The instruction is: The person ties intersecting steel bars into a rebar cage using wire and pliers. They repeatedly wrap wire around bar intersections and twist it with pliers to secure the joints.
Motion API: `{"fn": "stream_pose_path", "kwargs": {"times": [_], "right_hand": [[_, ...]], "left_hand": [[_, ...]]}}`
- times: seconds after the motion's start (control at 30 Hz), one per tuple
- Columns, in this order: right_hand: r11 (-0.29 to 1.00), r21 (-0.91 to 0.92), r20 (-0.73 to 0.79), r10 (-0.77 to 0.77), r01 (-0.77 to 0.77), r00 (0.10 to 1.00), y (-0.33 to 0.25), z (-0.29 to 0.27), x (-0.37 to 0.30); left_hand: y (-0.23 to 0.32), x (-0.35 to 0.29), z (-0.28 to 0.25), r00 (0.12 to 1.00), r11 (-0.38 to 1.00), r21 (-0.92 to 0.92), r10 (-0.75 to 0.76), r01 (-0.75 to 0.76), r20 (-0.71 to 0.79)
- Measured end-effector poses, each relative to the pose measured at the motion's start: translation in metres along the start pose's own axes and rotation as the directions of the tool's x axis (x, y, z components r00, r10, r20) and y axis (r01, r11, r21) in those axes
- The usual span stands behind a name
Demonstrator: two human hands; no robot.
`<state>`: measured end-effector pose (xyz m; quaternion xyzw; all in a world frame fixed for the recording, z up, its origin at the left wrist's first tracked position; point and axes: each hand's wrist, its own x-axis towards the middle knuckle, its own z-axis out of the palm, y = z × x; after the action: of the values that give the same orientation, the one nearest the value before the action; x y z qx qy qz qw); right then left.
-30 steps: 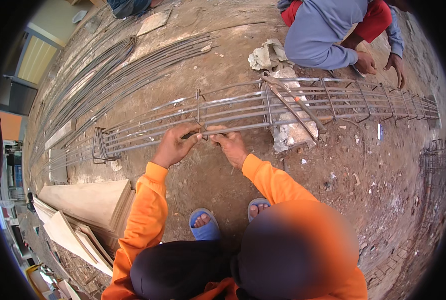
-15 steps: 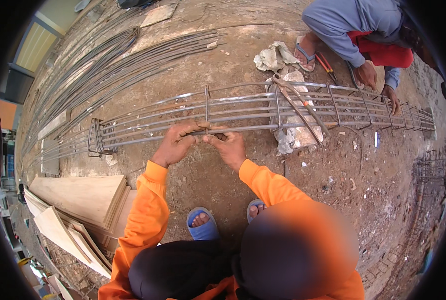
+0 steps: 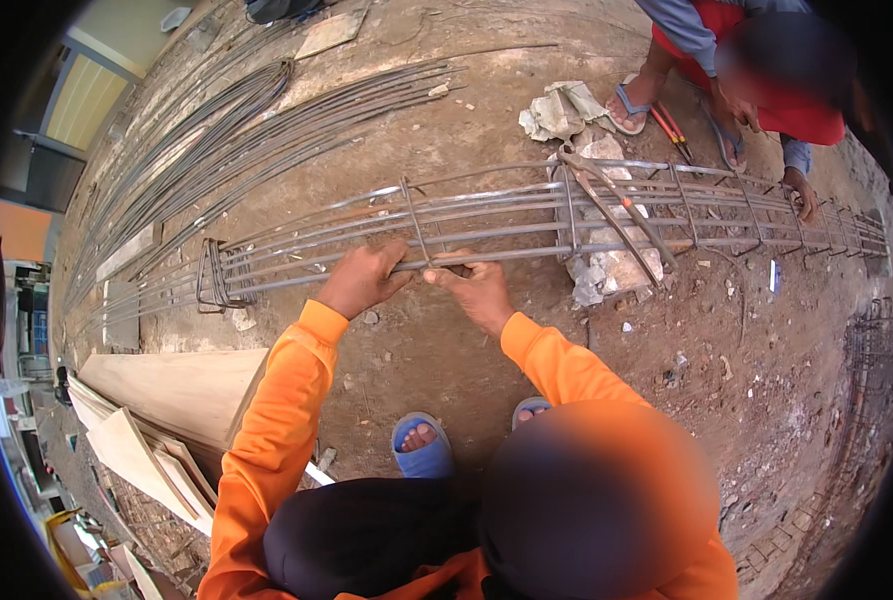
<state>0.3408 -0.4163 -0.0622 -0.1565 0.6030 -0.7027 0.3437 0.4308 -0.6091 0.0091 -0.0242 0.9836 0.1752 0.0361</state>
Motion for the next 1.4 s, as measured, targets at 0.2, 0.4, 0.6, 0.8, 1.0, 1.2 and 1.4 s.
{"fn": "stream_pose_path", "kwargs": {"times": [0.2,0.4,0.6,0.8,1.0,1.2,1.4], "right_hand": [[0.994,0.097,0.024,0.052,-0.054,0.998,-0.001,-0.001,0.002],[0.988,0.133,0.048,0.079,-0.085,0.996,-0.002,-0.006,0.002],[0.993,0.069,0.09,0.086,-0.092,0.992,-0.003,-0.009,0.006],[0.994,0.069,0.116,0.082,-0.09,0.99,-0.005,-0.012,0.007],[0.998,0.062,0.095,-0.01,0.004,0.995,-0.003,-0.004,0.005],[0.989,0.134,0.031,-0.063,0.058,0.998,0.01,-0.006,0.006],[0.992,0.043,-0.067,-0.115,0.118,0.991,0.007,0.014,-0.011]], "left_hand": [[0.019,0.003,0.028,0.979,0.962,0.23,-0.112,0.15,-0.168],[0.034,0.007,0.014,0.944,0.948,-0.102,-0.311,0.301,-0.109],[0.012,0.017,0.006,0.816,0.644,-0.531,-0.547,0.551,0.185],[0.04,0.027,-0.003,0.828,0.765,-0.372,-0.561,0.526,0.018],[0.034,0.013,0.016,0.679,0.498,-0.757,-0.727,0.423,-0.098],[0.067,0.013,-0.003,0.794,0.798,-0.449,-0.548,0.402,-0.264],[0.054,0.013,0.011,0.697,0.569,-0.69,-0.705,0.447,-0.13]]}}
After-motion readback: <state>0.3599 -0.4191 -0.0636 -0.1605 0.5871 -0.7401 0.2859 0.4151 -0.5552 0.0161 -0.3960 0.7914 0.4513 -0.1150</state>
